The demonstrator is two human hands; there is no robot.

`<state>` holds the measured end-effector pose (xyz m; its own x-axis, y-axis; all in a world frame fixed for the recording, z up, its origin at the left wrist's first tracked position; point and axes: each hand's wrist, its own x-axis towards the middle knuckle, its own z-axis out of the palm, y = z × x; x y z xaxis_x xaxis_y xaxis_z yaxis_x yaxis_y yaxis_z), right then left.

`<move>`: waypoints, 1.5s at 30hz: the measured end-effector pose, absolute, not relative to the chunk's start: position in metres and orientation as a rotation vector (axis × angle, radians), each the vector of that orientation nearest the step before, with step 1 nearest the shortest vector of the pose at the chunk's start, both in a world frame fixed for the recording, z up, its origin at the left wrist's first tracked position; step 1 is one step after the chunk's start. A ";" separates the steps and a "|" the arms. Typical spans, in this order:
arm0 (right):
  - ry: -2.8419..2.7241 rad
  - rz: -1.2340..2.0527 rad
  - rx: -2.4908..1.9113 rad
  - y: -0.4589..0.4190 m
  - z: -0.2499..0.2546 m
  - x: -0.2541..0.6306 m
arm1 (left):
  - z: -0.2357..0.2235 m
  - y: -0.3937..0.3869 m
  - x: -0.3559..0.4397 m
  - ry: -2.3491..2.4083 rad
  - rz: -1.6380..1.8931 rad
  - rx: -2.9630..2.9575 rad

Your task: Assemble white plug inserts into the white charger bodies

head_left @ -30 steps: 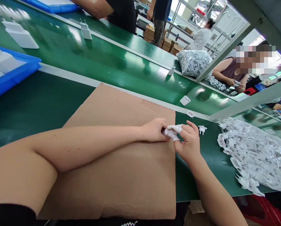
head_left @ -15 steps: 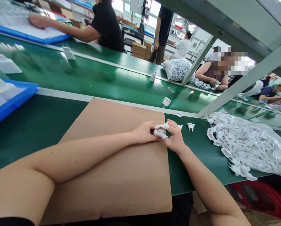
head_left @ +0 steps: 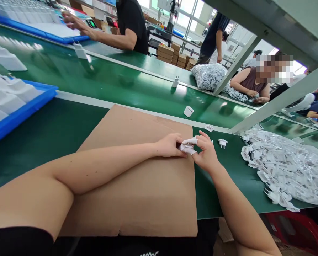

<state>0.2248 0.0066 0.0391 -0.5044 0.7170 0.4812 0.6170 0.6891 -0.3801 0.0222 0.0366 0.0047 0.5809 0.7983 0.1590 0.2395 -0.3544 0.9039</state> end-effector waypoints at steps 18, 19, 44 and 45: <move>-2.240 0.338 -1.043 0.010 0.039 0.224 | 0.003 0.038 0.023 0.783 0.739 1.880; -2.232 0.318 -1.049 0.009 0.038 0.223 | 0.002 0.036 0.024 0.816 0.767 1.889; -1.932 0.115 -1.791 0.097 -0.016 0.322 | 0.025 0.063 -0.080 1.353 0.853 1.688; -1.926 0.111 -1.755 0.097 -0.017 0.322 | 0.024 0.063 -0.088 1.431 0.877 1.670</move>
<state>0.3217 0.0971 -0.0166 -0.0184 0.9463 0.3227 0.9032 0.1542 -0.4006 -0.0877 0.0627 0.0244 0.1381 0.9901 0.0260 0.4722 -0.0889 0.8770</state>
